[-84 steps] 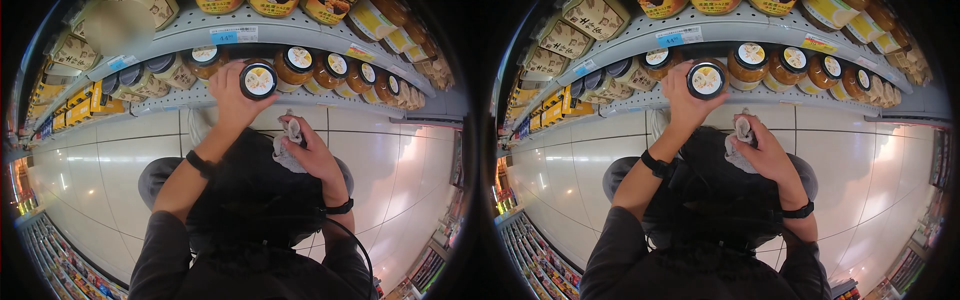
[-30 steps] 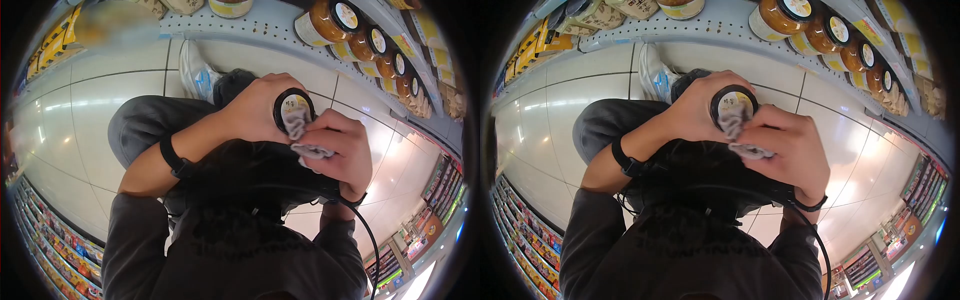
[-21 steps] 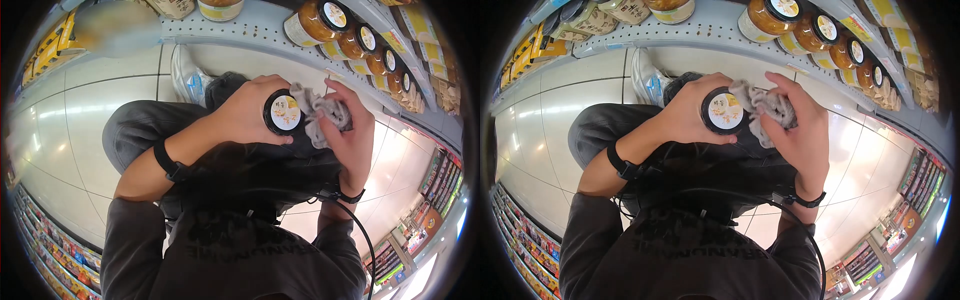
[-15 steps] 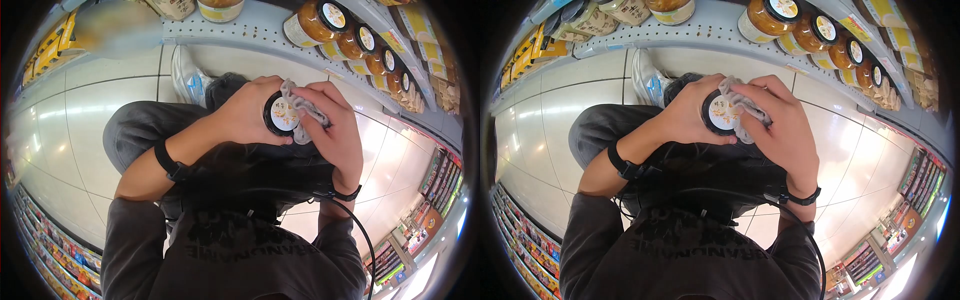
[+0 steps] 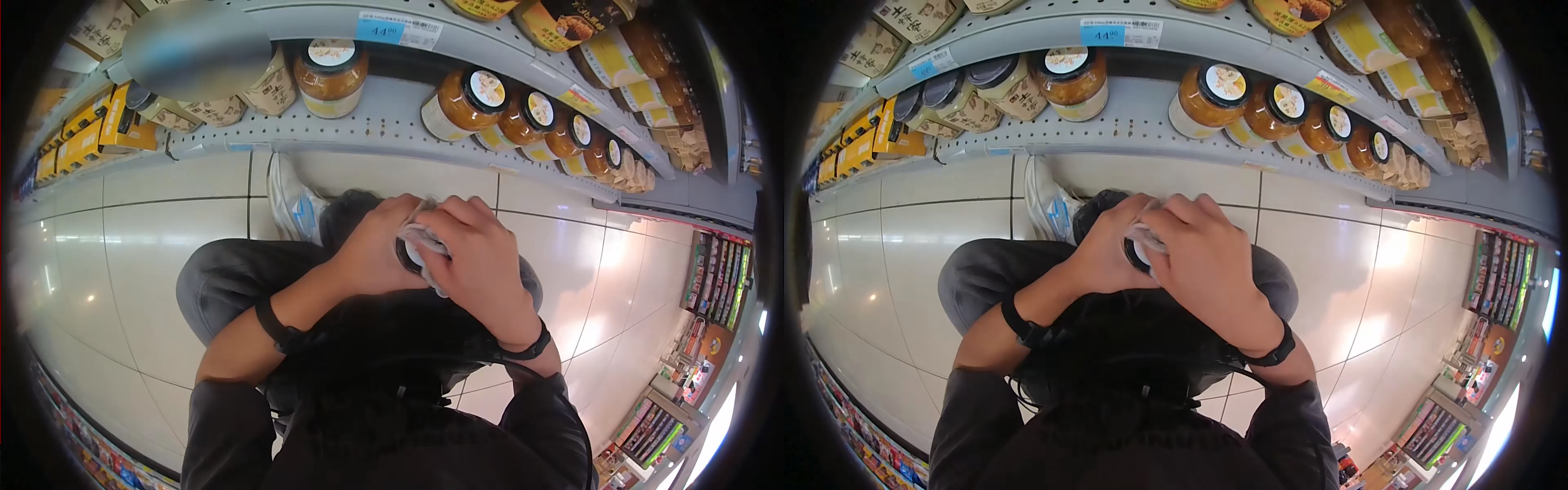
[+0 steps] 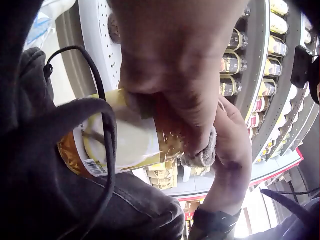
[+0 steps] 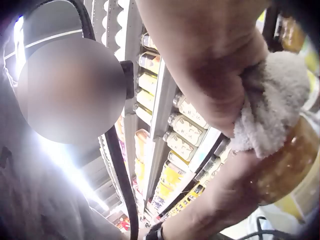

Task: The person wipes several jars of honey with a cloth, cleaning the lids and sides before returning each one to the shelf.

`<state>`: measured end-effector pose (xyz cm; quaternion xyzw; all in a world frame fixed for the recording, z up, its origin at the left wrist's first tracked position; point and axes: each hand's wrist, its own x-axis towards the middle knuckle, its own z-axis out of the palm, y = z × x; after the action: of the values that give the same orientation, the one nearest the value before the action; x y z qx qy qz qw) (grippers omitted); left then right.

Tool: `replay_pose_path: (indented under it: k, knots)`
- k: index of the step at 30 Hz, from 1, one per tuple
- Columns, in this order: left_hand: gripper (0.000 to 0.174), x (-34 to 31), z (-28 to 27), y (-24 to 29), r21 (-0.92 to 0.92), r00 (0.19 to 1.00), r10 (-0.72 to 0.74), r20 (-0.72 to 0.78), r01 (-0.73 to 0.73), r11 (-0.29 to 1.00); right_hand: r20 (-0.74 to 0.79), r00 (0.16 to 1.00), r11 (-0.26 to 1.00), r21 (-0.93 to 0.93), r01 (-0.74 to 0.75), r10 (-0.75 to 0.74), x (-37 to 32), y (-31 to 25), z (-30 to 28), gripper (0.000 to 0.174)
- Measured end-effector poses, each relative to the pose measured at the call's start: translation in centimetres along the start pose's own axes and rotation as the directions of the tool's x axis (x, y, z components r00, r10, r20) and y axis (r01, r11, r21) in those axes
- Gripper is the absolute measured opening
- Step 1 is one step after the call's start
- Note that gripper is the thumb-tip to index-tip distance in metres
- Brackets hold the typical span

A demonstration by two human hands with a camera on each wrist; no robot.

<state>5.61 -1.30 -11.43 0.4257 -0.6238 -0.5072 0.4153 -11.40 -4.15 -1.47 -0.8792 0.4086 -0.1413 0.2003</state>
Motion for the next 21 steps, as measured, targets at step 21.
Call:
replay_pose_path:
  k: [21]
  knots:
    - [0.078, 0.0, 0.9, 0.1, 0.05, 0.997, 0.078, -0.017, -0.077, 0.996, 0.149, 0.985, 0.992, -0.1, -0.077, 0.091, -2.6, 0.9, -1.9, 0.024]
